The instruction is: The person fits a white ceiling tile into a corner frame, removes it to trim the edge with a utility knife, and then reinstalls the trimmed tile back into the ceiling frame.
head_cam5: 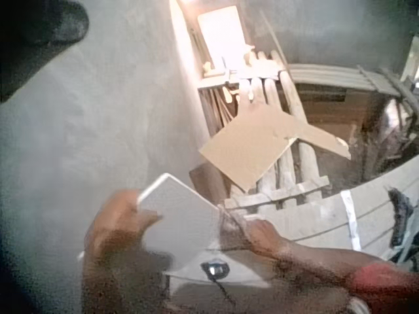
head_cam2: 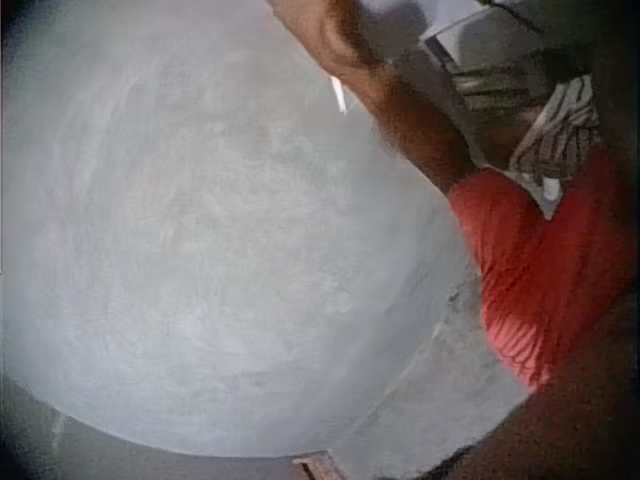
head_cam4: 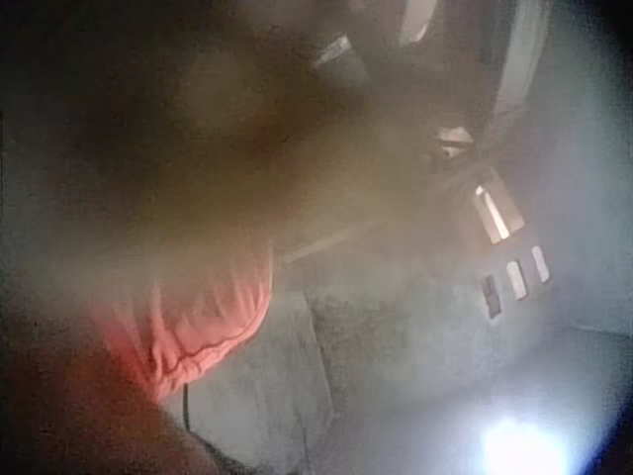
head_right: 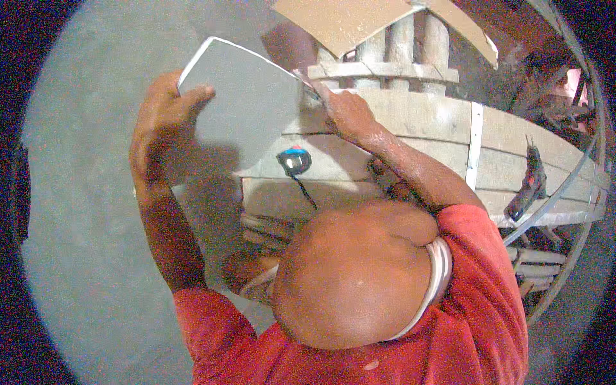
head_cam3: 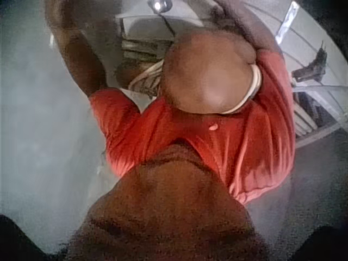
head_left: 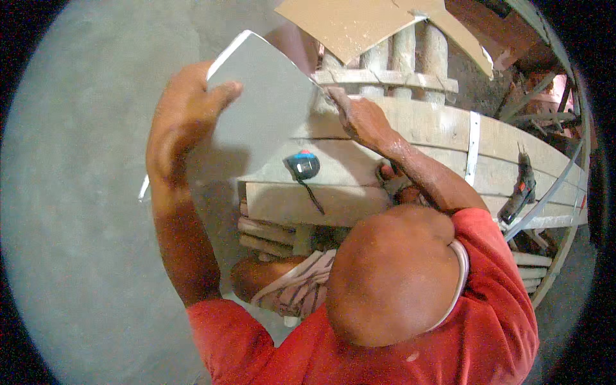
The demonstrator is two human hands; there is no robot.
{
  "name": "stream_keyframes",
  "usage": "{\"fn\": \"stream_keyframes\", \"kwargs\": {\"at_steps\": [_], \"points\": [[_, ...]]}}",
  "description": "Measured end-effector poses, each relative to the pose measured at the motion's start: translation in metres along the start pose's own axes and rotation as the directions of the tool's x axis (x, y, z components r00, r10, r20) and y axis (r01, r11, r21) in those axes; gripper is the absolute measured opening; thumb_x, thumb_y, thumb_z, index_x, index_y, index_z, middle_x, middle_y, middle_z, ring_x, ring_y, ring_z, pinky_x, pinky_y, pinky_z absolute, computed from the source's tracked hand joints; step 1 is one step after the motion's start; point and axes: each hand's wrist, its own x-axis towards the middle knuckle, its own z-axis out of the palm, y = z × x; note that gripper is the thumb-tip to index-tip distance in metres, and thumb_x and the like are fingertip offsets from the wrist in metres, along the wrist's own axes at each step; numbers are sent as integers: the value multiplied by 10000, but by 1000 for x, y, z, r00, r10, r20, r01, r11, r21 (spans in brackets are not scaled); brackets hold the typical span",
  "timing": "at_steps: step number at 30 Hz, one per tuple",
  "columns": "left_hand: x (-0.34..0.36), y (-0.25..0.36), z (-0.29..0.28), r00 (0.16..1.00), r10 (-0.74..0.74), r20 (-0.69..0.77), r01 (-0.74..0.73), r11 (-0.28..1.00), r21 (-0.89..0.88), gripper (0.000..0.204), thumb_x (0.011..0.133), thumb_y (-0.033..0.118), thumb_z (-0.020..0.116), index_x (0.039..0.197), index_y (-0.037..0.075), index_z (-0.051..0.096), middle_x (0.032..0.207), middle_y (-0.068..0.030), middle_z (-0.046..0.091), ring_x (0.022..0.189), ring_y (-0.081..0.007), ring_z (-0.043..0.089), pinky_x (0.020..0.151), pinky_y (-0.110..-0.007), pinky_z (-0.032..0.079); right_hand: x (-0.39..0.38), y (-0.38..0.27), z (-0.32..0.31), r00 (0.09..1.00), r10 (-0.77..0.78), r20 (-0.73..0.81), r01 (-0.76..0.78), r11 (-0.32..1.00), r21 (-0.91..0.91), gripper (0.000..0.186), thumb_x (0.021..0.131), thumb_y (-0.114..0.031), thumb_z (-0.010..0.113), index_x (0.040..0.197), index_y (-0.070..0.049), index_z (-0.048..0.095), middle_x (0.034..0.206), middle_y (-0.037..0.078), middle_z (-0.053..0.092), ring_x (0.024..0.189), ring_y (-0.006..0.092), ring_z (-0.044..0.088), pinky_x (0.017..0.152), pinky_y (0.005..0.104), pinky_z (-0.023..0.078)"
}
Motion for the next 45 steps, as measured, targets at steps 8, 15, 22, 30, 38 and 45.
{"fn": "stream_keyframes", "kwargs": {"at_steps": [8,15,22,30,38,45], "points": [[28,-12,6,999,-8,35,7,999,50,325,820,267,645,988,-11,665,831,-214,656,768,-353,615,734,-425,463,14,1,-1,999,44,-29,-42,998,51,372,948,-144,467,1318,-115,449,823,238,644,710,457,614,632,551,473],[23,-23,24,999,-41,36,42,999,-32,329,828,253,646,1017,-16,657,858,-205,663,790,-352,621,753,-419,469,24,-10,-5,996,-6,-91,14,996,86,377,953,-136,467,1329,-117,451,796,251,627,680,439,611,593,523,473],[5,-43,34,998,61,26,-62,997,37,358,838,282,641,1043,-12,657,851,-208,659,789,-355,621,755,-423,468,1,2,11,997,46,64,-46,999,-13,402,955,-153,471,1353,-120,424,800,261,630,706,444,620,606,539,470],[6,-38,41,998,-27,63,26,1000,17,356,838,294,635,1035,-1,666,895,-230,653,816,-370,609,761,-429,460,-9,15,27,996,73,42,-74,997,23,386,927,-134,507,1311,-114,480,846,245,650,743,451,626,644,544,473],[8,-20,30,998,60,-37,-58,997,59,359,828,296,633,1024,-3,668,884,-232,661,793,-373,607,749,-427,460,-12,41,43,988,97,119,-86,992,-89,434,905,-152,522,1331,-124,451,794,272,625,700,453,614,638,542,478],[14,-40,41,996,86,-32,-85,996,30,371,827,301,636,1013,-19,664,881,-231,658,784,-370,608,748,-428,462,-29,65,74,980,157,120,-147,985,-85,471,897,-135,489,1365,-164,436,779,260,629,702,450,620,623,550,471]]}}
